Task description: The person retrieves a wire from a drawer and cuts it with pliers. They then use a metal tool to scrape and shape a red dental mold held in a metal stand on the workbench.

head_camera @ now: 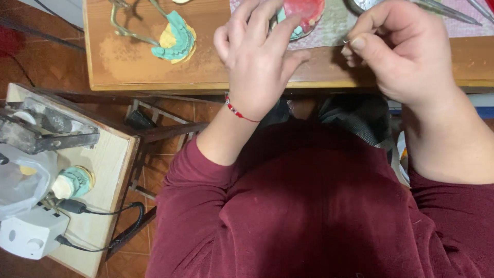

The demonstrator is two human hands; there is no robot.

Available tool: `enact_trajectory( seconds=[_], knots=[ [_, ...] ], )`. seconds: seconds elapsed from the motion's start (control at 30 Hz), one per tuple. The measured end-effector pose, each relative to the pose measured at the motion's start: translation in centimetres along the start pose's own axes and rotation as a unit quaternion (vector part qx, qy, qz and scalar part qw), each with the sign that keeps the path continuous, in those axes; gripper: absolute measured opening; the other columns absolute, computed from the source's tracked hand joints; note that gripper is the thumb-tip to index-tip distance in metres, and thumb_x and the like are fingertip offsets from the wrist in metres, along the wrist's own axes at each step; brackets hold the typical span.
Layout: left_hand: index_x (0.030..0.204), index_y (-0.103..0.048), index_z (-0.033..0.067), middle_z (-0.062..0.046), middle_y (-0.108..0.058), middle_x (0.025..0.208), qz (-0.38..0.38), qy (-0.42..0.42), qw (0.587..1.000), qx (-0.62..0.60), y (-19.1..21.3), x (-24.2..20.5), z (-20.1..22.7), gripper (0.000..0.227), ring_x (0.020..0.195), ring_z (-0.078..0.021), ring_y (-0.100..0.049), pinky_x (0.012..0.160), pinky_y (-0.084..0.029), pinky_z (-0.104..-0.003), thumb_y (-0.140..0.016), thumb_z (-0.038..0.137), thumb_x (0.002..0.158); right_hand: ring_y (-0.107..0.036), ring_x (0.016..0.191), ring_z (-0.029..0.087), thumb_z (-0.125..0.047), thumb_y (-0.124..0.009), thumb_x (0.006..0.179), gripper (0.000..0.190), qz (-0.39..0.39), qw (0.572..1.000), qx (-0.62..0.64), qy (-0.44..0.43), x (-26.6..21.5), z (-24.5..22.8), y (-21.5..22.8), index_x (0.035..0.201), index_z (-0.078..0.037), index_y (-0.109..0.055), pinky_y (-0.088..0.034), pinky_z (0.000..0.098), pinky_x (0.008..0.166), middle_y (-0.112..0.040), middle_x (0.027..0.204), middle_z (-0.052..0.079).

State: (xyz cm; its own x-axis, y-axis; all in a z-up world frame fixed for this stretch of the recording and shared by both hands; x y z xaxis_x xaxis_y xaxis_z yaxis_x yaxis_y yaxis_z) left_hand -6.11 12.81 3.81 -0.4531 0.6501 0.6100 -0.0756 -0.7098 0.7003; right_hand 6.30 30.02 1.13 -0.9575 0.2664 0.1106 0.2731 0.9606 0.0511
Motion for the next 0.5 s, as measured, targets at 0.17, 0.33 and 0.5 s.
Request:
enact_trajectory(
  seconds=[0.17, 0.33, 0.5],
  knots=[
    [0.118, -0.072, 0.0223, 0.006, -0.062, 0.131, -0.019, -0.022, 1.0, -0.003, -0.7, -1.0, -2.0, 0.029, 0.13, -0.0222, -0.05, 0.107, -0.029, -0.044, -0.084, 0.022, 0.092, -0.063, 0.08, 0.007, -0.003, -0.07, 0.111, 0.007, 0.026, 0.98, -0.198, 0.028, -0.2, -0.5, 0.2, 0.11, 0.003, -0.068, -0.052, 0.0208, 0.074, -0.068, 0.09, 0.004],
    [0.12, -0.072, 0.0233, 0.003, -0.063, 0.127, -0.047, -0.043, 0.997, -0.046, 0.2, -1.7, -2.5, 0.028, 0.125, -0.022, -0.053, 0.106, -0.029, -0.044, -0.08, 0.019, 0.094, -0.066, 0.08, 0.013, -0.004, -0.074, 0.112, 0.006, -0.046, 0.924, -0.359, 0.122, 1.4, -2.9, -2.1, 0.109, 0.001, -0.073, -0.052, 0.0252, 0.072, -0.072, 0.093, 0.008],
    [0.123, -0.072, 0.0244, 0.0, -0.063, 0.118, -0.025, -0.026, 0.998, -0.053, 0.0, -2.0, -2.8, 0.03, 0.118, -0.0246, -0.054, 0.106, -0.031, -0.046, -0.08, 0.02, 0.094, -0.066, 0.073, 0.02, -0.016, -0.075, 0.111, 0.012, -0.103, 0.875, -0.461, 0.108, 3.7, -3.7, -4.9, 0.111, -0.004, -0.076, -0.051, 0.0319, 0.064, -0.072, 0.089, 0.01]
  ],
)
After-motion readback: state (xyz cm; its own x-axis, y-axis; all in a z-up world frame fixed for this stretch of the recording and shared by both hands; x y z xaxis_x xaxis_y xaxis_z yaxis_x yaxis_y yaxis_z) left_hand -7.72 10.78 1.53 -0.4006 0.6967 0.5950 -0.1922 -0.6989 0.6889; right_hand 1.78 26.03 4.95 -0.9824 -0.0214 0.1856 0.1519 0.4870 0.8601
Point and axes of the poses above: each hand's wrist, its own x-axis towards the middle knuckle, its own y-axis out of the back of the hand, z = x × y, the point moved 6 cm from there along x, towards the middle knuckle
